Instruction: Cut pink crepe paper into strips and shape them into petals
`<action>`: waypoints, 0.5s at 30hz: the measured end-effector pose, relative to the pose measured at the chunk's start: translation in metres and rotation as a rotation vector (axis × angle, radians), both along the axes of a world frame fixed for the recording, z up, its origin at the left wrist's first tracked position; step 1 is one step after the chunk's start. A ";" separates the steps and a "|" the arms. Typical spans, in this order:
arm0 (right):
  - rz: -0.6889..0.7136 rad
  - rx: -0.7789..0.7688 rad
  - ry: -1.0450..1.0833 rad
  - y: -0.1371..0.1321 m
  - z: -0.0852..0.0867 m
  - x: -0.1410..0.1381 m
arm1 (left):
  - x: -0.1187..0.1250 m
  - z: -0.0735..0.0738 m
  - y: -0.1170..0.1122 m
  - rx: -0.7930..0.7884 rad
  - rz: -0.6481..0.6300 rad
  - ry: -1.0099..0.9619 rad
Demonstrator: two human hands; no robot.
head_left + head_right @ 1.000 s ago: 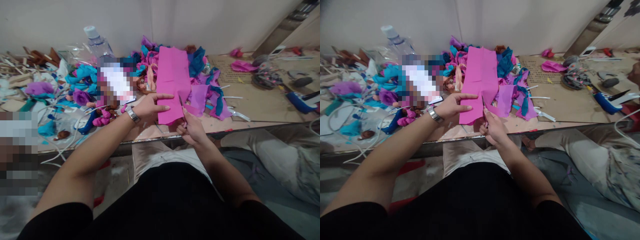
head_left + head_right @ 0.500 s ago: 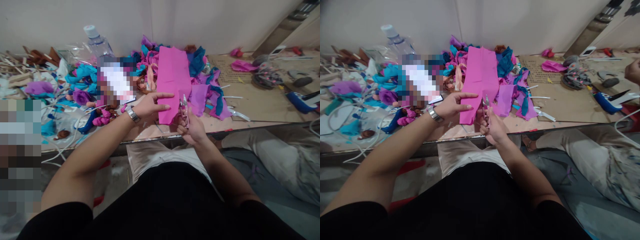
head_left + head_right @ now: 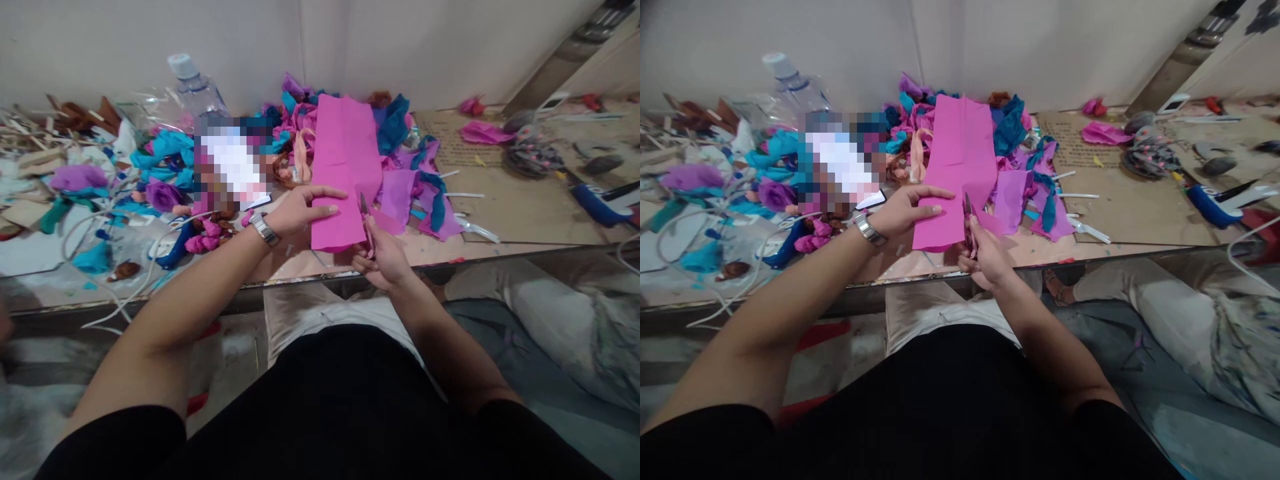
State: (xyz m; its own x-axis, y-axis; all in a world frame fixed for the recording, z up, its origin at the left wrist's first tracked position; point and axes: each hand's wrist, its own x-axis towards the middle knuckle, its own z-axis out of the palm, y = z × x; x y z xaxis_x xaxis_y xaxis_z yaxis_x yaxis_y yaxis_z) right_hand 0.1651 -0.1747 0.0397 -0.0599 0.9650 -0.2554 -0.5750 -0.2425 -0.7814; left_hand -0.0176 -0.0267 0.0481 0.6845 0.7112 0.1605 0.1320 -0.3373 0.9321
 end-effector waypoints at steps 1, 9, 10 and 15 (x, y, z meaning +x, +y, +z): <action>-0.004 -0.005 -0.005 0.001 0.000 0.000 | 0.000 0.001 -0.001 -0.007 -0.006 0.008; 0.035 0.026 -0.045 0.002 -0.005 0.000 | -0.001 0.004 -0.004 -0.056 -0.072 -0.014; 0.029 0.032 -0.047 0.002 -0.005 0.000 | -0.001 0.004 -0.004 -0.059 -0.081 -0.017; -0.035 -0.008 -0.080 0.003 -0.005 -0.003 | -0.001 0.002 -0.004 -0.076 -0.109 -0.031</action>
